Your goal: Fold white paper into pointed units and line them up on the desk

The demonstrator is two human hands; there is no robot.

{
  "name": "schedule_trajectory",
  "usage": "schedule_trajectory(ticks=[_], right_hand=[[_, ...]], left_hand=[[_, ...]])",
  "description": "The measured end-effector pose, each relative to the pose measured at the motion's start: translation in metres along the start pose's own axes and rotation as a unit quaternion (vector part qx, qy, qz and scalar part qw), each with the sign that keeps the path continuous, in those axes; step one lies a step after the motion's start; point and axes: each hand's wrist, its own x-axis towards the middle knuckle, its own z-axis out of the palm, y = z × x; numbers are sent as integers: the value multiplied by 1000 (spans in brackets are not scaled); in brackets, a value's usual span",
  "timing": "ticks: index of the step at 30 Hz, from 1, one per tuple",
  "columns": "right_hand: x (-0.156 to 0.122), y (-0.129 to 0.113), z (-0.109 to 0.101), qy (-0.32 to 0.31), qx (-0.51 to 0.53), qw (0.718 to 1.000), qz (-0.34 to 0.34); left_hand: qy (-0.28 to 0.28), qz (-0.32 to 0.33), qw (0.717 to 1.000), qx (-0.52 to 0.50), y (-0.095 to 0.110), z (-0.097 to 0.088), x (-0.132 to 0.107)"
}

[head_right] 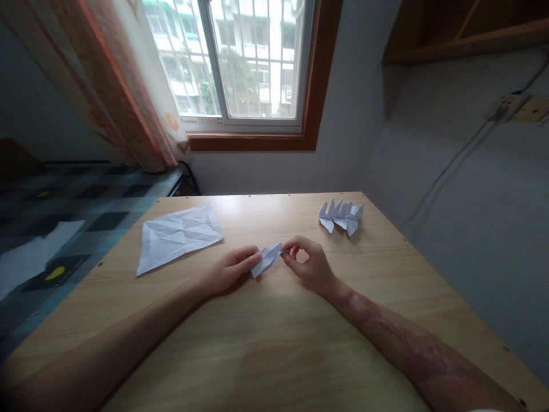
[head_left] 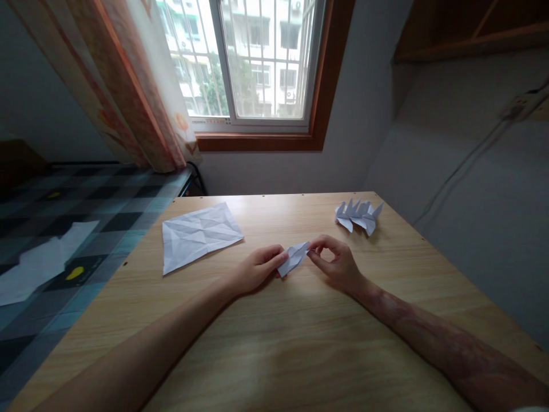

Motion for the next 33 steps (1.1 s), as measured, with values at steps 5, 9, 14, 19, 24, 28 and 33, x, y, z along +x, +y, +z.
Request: schedule_trajectory(ticks=[5,9,14,19,24,28,33], right_hand=[[-1,-1,1,20,-16,1000,-12],[-2,-2,1,15,-10,999,-29],[-1,-5,1,8,-11,999,-34],[0,-8,0,-24,-4,999,-33],[-1,-7,1,-35,16,999,-24],[-2,0,2,-16,33,999,11],[-2,5,3,-19,78,996,45]], left_hand=[[-34,0,999,7,1,0,-1],[-31,-4,1000,2,1,1,0],[-20,-6,1000,-2,2,0,0],[-18,0,1000,-16,0,0,0],[-7,-3,1000,-15,-2,1,1],[2,-4,1000,-9,-2,1,1],[-4,-5,1000,8,-4,1,1]])
